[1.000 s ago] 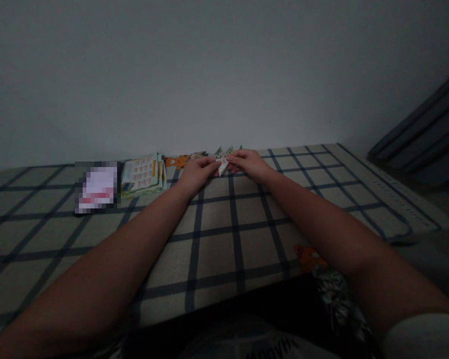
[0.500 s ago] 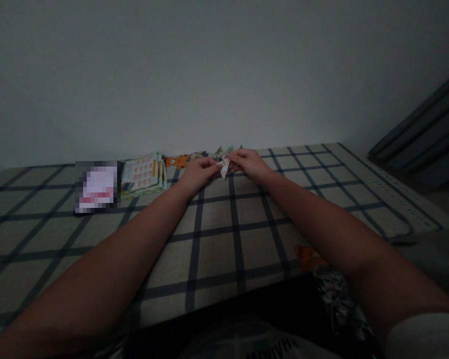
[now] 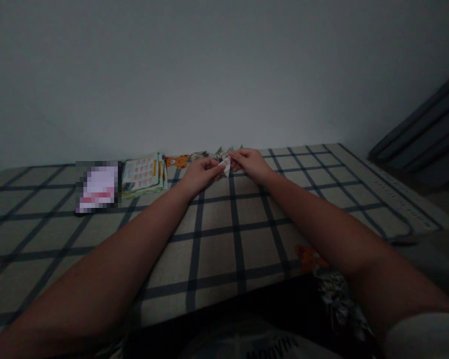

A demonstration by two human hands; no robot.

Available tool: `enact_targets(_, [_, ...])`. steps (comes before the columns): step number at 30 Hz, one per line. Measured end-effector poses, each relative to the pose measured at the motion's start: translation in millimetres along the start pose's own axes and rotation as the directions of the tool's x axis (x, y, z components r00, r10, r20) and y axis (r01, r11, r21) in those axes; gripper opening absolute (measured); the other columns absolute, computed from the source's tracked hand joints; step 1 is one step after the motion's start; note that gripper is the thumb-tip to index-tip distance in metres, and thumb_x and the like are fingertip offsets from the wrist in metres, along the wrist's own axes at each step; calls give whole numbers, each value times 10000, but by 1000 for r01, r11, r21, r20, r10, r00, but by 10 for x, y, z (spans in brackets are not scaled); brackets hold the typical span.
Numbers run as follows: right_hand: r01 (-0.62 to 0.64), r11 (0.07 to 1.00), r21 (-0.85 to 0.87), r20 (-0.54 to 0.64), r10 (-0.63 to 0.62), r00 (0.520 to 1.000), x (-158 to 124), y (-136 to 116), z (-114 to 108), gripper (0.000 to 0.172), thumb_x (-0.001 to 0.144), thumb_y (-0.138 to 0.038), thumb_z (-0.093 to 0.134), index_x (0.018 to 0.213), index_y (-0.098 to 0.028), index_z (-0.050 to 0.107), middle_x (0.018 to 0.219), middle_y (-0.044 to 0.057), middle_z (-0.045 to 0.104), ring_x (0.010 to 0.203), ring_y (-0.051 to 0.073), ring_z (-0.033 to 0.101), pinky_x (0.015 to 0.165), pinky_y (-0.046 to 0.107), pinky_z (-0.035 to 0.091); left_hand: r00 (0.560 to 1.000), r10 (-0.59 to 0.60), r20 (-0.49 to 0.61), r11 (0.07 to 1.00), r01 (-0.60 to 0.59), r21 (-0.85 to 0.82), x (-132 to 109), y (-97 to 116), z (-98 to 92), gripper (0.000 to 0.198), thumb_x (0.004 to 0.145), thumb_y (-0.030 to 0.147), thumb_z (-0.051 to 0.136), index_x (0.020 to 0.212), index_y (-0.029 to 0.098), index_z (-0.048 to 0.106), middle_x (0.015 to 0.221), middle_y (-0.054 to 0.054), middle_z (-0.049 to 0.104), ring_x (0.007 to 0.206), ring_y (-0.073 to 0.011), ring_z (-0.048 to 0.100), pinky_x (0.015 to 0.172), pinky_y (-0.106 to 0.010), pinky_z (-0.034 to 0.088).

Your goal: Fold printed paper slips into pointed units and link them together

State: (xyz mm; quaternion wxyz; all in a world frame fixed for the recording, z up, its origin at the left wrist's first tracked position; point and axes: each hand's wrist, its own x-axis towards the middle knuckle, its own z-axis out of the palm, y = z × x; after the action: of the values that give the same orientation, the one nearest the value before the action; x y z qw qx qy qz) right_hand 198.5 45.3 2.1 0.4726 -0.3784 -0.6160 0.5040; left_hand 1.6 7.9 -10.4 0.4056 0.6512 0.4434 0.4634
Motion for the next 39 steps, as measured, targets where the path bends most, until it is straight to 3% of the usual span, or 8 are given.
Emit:
enact_targets(10, [37, 998, -60, -9, -38, 999, -39, -71, 44, 214, 969, -208, 714, 762, -165, 684, 648, -19, 652, 593, 90, 599, 610, 192, 525, 998, -32, 63, 996, 38, -84, 18, -24, -28, 477, 699, 617, 893, 795, 162, 784, 676, -49, 719, 579, -121, 577, 581, -255, 419])
enact_targets(15, [-23, 999, -35, 37, 25, 999, -48, -57, 32, 263, 982, -317, 724, 771, -164, 691, 682, -4, 674, 606, 89, 606, 603, 190, 518, 999, -20, -28, 982, 14, -188, 38, -55, -16, 478, 663, 606, 927, 761, 164, 772, 710, -46, 740, 599, -119, 605, 621, -254, 474])
enact_targets(19, [-37, 996, -82, 118, 47, 992, -62, -50, 24, 215, 942, -255, 749, 755, -155, 715, 703, 5, 694, 636, 101, 625, 634, 207, 522, 994, -12, -112, 968, -17, -250, 57, -72, -13, 501, 620, 612, 953, 752, 168, 763, 710, -37, 741, 619, -121, 633, 632, -245, 512])
enact_targets(29, [45, 975, -219, 127, -17, 992, -65, -84, 34, 217, 947, -226, 706, 742, -159, 684, 651, -9, 647, 622, 123, 591, 645, 241, 475, 996, -68, -51, 936, 46, -348, 34, -15, 5, 493, 574, 558, 1000, 726, 168, 739, 709, -28, 734, 628, -110, 643, 644, -234, 554])
enact_targets(39, [-29, 985, -167, 185, 61, 981, -111, -118, 42, 191, 950, -244, 729, 783, -151, 722, 700, 13, 706, 629, 96, 617, 614, 195, 529, 991, -56, -123, 934, 8, -358, 48, -10, -6, 463, 626, 523, 977, 727, 159, 709, 701, -22, 721, 619, -108, 635, 662, -239, 540])
